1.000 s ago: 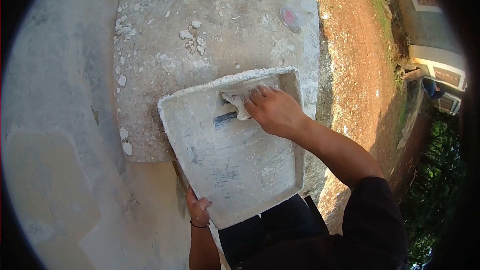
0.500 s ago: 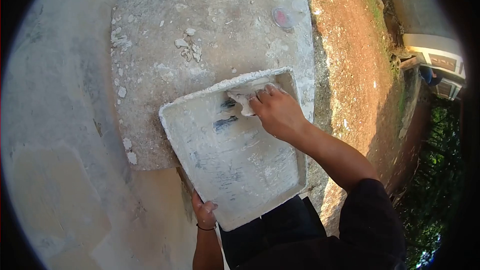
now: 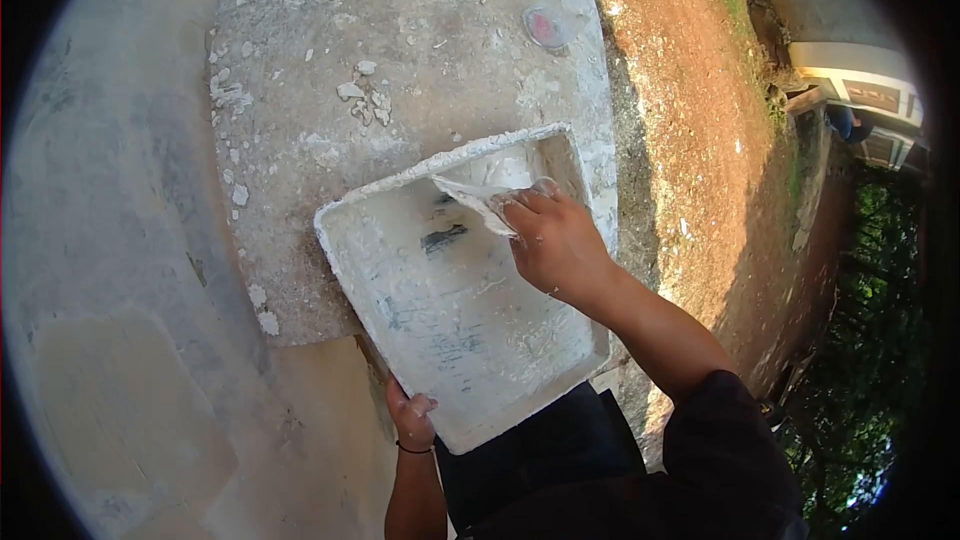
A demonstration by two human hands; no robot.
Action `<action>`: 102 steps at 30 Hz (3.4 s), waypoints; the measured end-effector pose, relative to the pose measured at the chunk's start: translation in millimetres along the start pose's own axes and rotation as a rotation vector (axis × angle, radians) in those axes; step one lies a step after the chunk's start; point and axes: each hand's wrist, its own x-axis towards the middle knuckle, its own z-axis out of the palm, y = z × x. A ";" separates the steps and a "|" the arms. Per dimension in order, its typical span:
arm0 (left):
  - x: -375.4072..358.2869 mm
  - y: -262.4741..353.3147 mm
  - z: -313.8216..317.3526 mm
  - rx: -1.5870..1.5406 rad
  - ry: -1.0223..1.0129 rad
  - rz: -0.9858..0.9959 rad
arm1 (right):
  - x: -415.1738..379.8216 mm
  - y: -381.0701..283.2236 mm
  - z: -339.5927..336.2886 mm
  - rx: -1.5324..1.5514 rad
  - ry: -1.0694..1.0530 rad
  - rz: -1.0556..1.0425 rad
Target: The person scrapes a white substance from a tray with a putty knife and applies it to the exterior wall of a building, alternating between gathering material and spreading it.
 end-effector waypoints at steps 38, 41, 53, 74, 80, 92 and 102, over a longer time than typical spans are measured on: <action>4.9 1.3 -3.6 0.026 -0.054 0.052 | -10.2 6.8 26.4 -0.221 -0.060 -0.282; 6.1 -1.3 -4.8 0.034 -0.053 0.055 | 8.5 -0.7 27.7 -0.232 0.024 -0.378; 4.4 3.7 -2.1 0.036 -0.044 0.054 | 22.2 9.4 27.1 -0.207 -0.240 -0.545; 15.8 29.4 0.5 0.099 0.059 0.030 | 51.8 8.6 7.0 -0.115 -0.176 -0.574; 11.8 30.4 -4.0 0.152 0.087 0.002 | 57.3 -13.9 32.4 -0.138 -0.362 -0.546; 7.0 22.9 4.9 0.155 0.118 0.008 | -12.9 32.0 -22.6 -0.190 -0.188 -0.476; 5.7 13.1 3.5 0.156 0.123 0.032 | -27.5 33.4 40.3 -0.216 -0.102 -0.468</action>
